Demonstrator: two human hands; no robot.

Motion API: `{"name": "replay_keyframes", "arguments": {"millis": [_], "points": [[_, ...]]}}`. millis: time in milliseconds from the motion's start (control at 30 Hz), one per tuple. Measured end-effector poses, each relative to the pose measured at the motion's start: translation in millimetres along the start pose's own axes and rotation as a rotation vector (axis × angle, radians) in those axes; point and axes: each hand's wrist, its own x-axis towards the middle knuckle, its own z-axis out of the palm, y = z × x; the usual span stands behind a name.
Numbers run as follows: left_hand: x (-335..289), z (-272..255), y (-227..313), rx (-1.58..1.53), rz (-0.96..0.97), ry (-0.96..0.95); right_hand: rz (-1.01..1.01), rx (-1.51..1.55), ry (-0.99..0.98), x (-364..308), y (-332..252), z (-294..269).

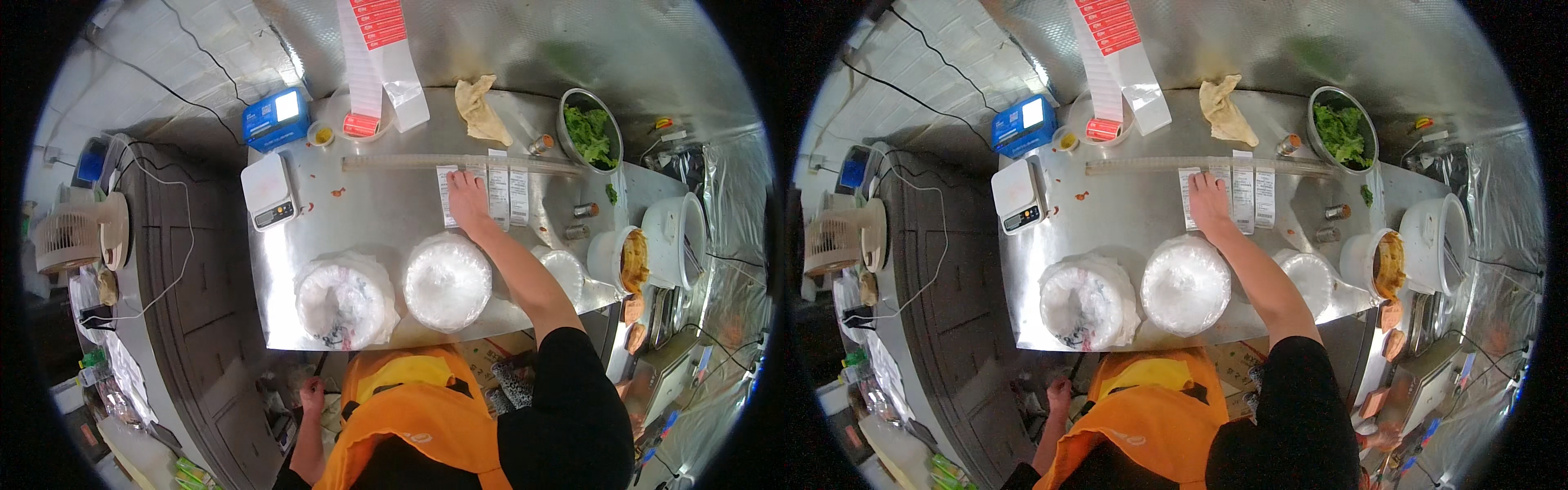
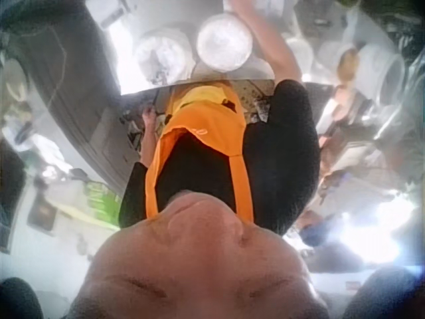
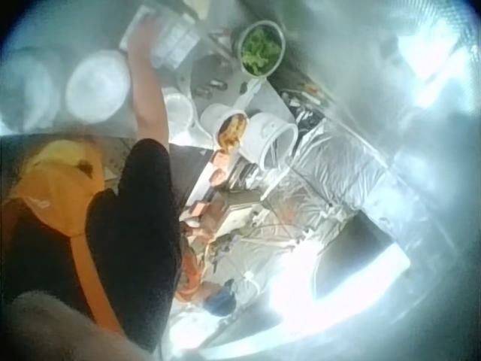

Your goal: The person takes chicken breasts from a plastic bag, chops them into small pieces on a wooden board using a cleaver, and places the meat into a container. The person also walks to a counter to check paper slips before returning to the workstation.

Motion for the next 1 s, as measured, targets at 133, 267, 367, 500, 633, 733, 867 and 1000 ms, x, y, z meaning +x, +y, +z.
{"name": "replay_keyframes", "arguments": {"millis": [133,267,367,500,633,733,867,1000], "points": [[6,-4,-20,0.031,0.028,-0.03,-0.006,-0.002,0.064,1,11,0],[-1,-2,-29,-0.044,0.007,0.0,0.232,0.262,0.213,5,23,-67],[2,-5,-36,0.009,0.021,0.026,0.292,0.492,0.347,-25,40,-111],[-7,-18,9,0.194,0.006,-0.053,0.321,0.586,0.26,-82,32,-145],[20,-30,17,0.118,0.084,-0.071,0.368,0.592,0.167,-145,-1,-172],[83,-39,6,0.17,0.358,-0.109,0.401,0.67,0.16,-232,-23,-160],[132,-26,53,0.517,0.54,-0.343,0.453,0.656,0.011,-306,-82,-191],[182,30,110,0.59,0.583,-0.522,0.689,0.553,-0.104,-371,-129,-225]]}}
